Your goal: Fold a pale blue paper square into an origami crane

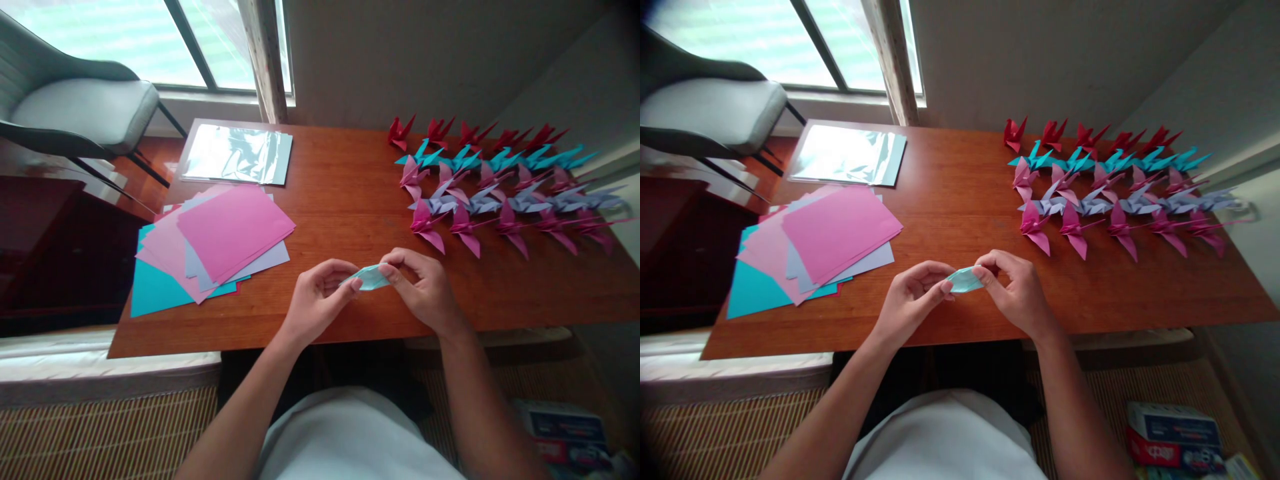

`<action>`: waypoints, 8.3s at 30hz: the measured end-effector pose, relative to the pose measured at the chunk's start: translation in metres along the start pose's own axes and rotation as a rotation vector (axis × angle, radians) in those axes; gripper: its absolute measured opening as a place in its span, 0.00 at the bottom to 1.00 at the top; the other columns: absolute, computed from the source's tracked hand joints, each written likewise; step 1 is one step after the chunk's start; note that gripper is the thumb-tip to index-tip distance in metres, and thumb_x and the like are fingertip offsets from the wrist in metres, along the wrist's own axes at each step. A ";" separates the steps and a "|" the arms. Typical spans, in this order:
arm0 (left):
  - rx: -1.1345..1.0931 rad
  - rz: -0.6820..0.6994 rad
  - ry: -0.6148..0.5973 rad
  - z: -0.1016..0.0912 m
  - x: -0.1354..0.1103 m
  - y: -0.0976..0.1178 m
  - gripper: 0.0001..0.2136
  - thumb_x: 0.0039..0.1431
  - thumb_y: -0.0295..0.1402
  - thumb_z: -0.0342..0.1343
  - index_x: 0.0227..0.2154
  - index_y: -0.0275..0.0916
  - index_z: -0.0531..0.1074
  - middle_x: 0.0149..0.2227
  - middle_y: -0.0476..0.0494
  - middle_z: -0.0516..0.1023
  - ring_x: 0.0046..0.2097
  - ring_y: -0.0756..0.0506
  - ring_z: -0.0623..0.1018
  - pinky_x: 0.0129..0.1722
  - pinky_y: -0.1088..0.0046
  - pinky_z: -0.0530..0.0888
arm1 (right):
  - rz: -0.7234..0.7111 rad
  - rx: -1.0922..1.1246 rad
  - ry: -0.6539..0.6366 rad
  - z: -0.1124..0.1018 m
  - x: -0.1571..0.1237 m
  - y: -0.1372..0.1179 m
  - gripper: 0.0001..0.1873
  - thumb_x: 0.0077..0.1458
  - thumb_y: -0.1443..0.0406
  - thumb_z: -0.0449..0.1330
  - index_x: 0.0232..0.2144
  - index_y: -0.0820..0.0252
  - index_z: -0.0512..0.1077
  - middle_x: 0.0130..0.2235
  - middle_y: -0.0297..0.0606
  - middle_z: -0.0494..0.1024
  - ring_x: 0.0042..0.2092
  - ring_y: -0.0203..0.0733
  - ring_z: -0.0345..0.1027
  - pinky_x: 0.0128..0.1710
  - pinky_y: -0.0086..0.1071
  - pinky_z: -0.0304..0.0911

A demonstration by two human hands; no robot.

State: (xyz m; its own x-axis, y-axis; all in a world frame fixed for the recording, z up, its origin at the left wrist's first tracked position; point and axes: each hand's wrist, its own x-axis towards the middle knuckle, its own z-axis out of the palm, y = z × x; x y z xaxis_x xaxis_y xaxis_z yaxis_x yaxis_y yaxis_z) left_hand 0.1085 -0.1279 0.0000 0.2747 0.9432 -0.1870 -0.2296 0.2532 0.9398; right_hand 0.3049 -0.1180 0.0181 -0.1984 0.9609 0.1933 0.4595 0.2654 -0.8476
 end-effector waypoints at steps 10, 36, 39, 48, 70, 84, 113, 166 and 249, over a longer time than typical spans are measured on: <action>0.126 0.026 -0.037 -0.005 0.000 -0.006 0.09 0.58 0.37 0.66 0.33 0.36 0.81 0.28 0.47 0.81 0.29 0.50 0.78 0.31 0.78 0.76 | -0.148 -0.050 -0.064 0.013 0.002 -0.012 0.07 0.63 0.66 0.61 0.30 0.58 0.72 0.30 0.32 0.76 0.32 0.35 0.70 0.35 0.29 0.62; -0.118 0.038 0.082 -0.004 0.002 -0.001 0.13 0.52 0.38 0.70 0.38 0.36 0.80 0.35 0.43 0.85 0.36 0.47 0.82 0.39 0.73 0.77 | 0.124 0.179 0.434 0.063 -0.003 -0.013 0.09 0.61 0.59 0.62 0.30 0.56 0.75 0.29 0.34 0.78 0.31 0.38 0.71 0.31 0.32 0.67; -0.114 0.043 0.150 -0.003 0.001 -0.002 0.11 0.55 0.39 0.68 0.35 0.36 0.80 0.31 0.46 0.83 0.31 0.49 0.80 0.36 0.74 0.77 | 0.099 0.175 0.453 0.068 -0.005 -0.014 0.09 0.62 0.59 0.62 0.30 0.55 0.74 0.29 0.35 0.77 0.32 0.40 0.71 0.33 0.34 0.68; -0.112 0.009 0.163 0.000 0.000 -0.001 0.11 0.54 0.40 0.69 0.32 0.36 0.79 0.28 0.47 0.82 0.28 0.50 0.78 0.31 0.76 0.76 | 0.082 0.149 0.332 0.056 -0.011 -0.012 0.05 0.63 0.61 0.61 0.38 0.54 0.76 0.37 0.37 0.80 0.40 0.43 0.75 0.39 0.36 0.71; -0.092 0.086 0.125 0.000 0.001 -0.004 0.12 0.53 0.37 0.70 0.37 0.37 0.79 0.41 0.43 0.84 0.42 0.46 0.82 0.45 0.72 0.77 | -0.123 -0.218 0.434 0.061 -0.009 -0.016 0.09 0.63 0.68 0.60 0.43 0.51 0.77 0.43 0.41 0.81 0.46 0.47 0.74 0.43 0.42 0.72; -0.129 0.095 0.118 0.002 0.003 -0.012 0.11 0.51 0.32 0.69 0.38 0.37 0.78 0.43 0.41 0.85 0.46 0.42 0.83 0.50 0.65 0.79 | -0.257 -0.390 0.452 0.059 -0.009 -0.016 0.15 0.60 0.72 0.62 0.46 0.47 0.77 0.44 0.38 0.82 0.47 0.48 0.73 0.50 0.47 0.71; -0.110 0.145 0.083 0.000 -0.001 -0.006 0.07 0.56 0.30 0.65 0.38 0.37 0.77 0.41 0.43 0.83 0.44 0.46 0.82 0.46 0.73 0.76 | -0.227 -0.165 0.072 0.028 0.000 -0.019 0.08 0.59 0.71 0.64 0.41 0.55 0.76 0.40 0.38 0.80 0.42 0.41 0.76 0.44 0.34 0.71; -0.050 0.131 0.176 -0.001 -0.002 -0.004 0.10 0.55 0.37 0.68 0.33 0.37 0.75 0.32 0.48 0.78 0.35 0.50 0.77 0.38 0.76 0.75 | 0.218 0.200 0.153 0.047 -0.015 -0.013 0.03 0.57 0.63 0.64 0.33 0.55 0.76 0.34 0.37 0.80 0.34 0.41 0.74 0.36 0.34 0.71; 0.150 0.041 -0.059 -0.001 -0.003 -0.008 0.09 0.60 0.37 0.62 0.32 0.35 0.76 0.28 0.45 0.79 0.30 0.49 0.78 0.32 0.76 0.75 | 0.158 0.487 0.094 0.035 0.006 -0.010 0.05 0.59 0.64 0.66 0.31 0.56 0.76 0.31 0.30 0.74 0.34 0.35 0.67 0.34 0.30 0.62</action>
State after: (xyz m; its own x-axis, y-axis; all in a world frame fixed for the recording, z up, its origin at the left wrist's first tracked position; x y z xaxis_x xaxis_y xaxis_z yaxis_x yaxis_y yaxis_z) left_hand 0.1083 -0.1323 -0.0072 0.3234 0.9367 -0.1341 -0.1014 0.1752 0.9793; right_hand 0.2692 -0.1173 0.0106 -0.0702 0.9951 0.0693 0.0169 0.0707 -0.9974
